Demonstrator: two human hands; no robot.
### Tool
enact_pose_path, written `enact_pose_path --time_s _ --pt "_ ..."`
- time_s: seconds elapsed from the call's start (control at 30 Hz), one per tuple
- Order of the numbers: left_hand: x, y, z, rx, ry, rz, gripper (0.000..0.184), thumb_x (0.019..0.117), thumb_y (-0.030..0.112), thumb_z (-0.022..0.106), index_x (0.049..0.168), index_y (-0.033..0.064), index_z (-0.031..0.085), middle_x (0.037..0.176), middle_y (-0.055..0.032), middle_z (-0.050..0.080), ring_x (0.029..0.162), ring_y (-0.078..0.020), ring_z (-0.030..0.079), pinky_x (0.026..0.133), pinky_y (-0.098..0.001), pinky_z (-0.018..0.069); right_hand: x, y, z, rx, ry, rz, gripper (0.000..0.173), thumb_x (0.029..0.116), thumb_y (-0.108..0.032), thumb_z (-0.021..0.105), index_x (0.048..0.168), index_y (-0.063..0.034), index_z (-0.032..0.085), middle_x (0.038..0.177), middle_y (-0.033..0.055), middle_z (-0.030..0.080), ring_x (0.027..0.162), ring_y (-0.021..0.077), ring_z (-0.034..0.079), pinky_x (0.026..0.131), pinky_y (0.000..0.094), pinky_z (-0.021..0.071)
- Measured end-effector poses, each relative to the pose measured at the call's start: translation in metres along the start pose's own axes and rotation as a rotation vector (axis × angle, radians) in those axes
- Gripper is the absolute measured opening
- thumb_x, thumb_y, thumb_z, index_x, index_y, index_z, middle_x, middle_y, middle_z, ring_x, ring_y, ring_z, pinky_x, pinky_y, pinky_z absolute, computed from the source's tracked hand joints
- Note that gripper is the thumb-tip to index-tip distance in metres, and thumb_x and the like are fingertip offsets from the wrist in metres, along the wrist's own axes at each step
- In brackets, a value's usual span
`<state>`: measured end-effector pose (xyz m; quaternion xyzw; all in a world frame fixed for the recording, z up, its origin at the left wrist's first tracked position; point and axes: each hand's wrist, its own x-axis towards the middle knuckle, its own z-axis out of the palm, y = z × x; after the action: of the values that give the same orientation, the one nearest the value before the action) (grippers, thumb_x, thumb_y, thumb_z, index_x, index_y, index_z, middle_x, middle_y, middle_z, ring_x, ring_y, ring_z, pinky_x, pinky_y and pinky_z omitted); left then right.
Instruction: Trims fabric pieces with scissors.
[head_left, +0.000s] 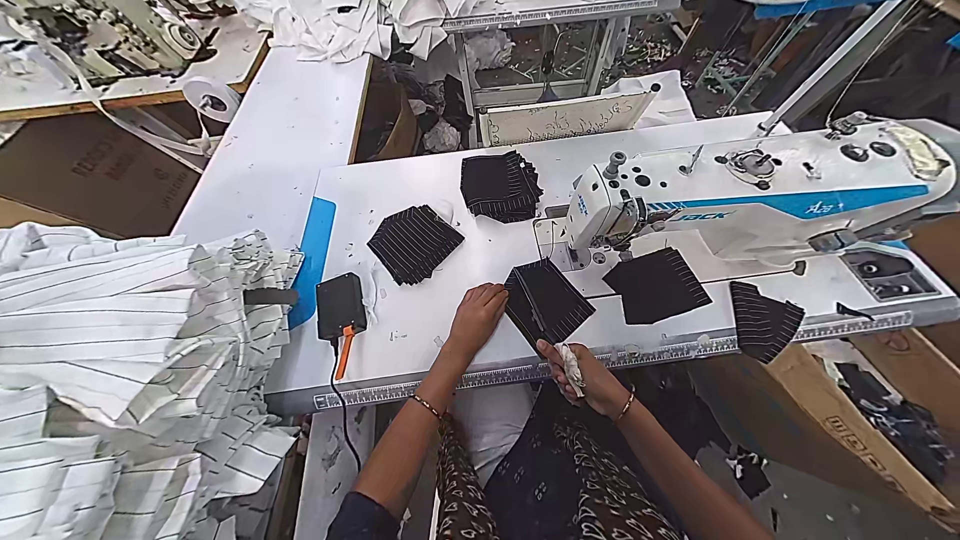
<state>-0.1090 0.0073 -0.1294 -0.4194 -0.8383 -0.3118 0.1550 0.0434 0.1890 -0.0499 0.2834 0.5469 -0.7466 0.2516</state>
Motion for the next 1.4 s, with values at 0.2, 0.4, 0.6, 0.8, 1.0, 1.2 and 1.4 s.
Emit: enact_pose_path --time_s 0.2,0.4,0.6,0.8,1.0,1.2,1.4 --pt "0.001 0.012 -0.014 -0.06 -0.174 0.024 0.027 0.0982 0.009 0.055 0.112 -0.0045 0.074 0.115 -0.0203 0.074 0.108 -0.039 0.071 0.093 -0.0507 0.0562 -0.005 0.001 -0.003 0.006 -0.021 -0.003 0.039 0.1083 -0.036 0.051 0.076 -0.014 0.053 0.055 -0.0071 0.048 0.042 0.0025 0.046 0.041 0.0177 0.0409" --pt "-0.001 0.057 -0.015 -0.211 -0.304 -0.066 0.024 0.1009 0.008 0.055 0.105 -0.0065 0.073 0.102 -0.023 0.071 0.098 -0.0388 0.071 0.088 -0.0466 0.0575 -0.034 0.023 -0.013 0.044 0.06 -0.08 0.039 0.1093 -0.031 0.049 0.075 -0.013 0.054 0.054 -0.0064 0.048 0.041 0.0021 0.045 0.04 0.0167 0.0393" --pt "0.016 0.055 -0.018 -0.357 -0.421 -0.183 0.023 0.1008 0.01 0.059 0.106 -0.0057 0.074 0.107 -0.0237 0.071 0.104 -0.0387 0.069 0.096 -0.0481 0.0533 -0.066 0.052 -0.019 0.037 0.148 -0.093 0.035 0.1077 -0.031 0.051 0.079 -0.0123 0.055 0.054 -0.006 0.049 0.041 0.0022 0.046 0.04 0.0168 0.04" --pt "0.01 0.04 -0.003 -0.161 -0.306 -0.049 0.033 0.0991 0.035 0.064 0.122 0.0136 0.076 0.131 -0.0127 0.069 0.125 -0.0384 0.062 0.104 -0.062 0.0435 -0.086 0.081 -0.016 0.008 0.131 -0.084 0.031 0.1043 -0.033 0.056 0.08 -0.0142 0.056 0.056 -0.0078 0.051 0.043 0.0008 0.048 0.041 0.016 0.041" --pt "0.002 0.038 0.001 -0.142 -0.297 -0.057 0.039 0.1 0.044 0.06 0.128 0.0203 0.074 0.144 -0.0087 0.062 0.137 -0.0362 0.054 0.111 -0.0687 0.032 -0.096 0.096 -0.016 -0.063 0.145 -0.032 0.031 0.1012 -0.038 0.061 0.081 -0.015 0.056 0.056 -0.0078 0.052 0.045 0.0024 0.051 0.044 0.0181 0.0447" --pt "0.001 0.038 0.0 -0.158 -0.33 -0.086 0.043 0.0988 0.047 0.061 0.131 0.0217 0.072 0.147 -0.0073 0.059 0.141 -0.035 0.05 0.114 -0.0677 0.0283 -0.087 0.085 -0.014 -0.19 0.156 0.022 0.033 0.0994 -0.041 0.065 0.083 -0.0137 0.056 0.056 -0.0064 0.053 0.046 0.0041 0.053 0.046 0.0201 0.0454" --pt "0.0 0.039 -0.001 -0.157 -0.325 -0.08 0.044 0.0978 0.046 0.063 0.133 0.0201 0.071 0.147 -0.0074 0.059 0.14 -0.0354 0.051 0.114 -0.0671 0.03 -0.072 0.076 -0.01 -0.517 0.244 0.064 0.044 0.0946 -0.054 0.067 0.087 -0.0126 0.056 0.06 -0.0054 0.048 0.052 0.0068 0.049 0.054 0.0267 0.0422"
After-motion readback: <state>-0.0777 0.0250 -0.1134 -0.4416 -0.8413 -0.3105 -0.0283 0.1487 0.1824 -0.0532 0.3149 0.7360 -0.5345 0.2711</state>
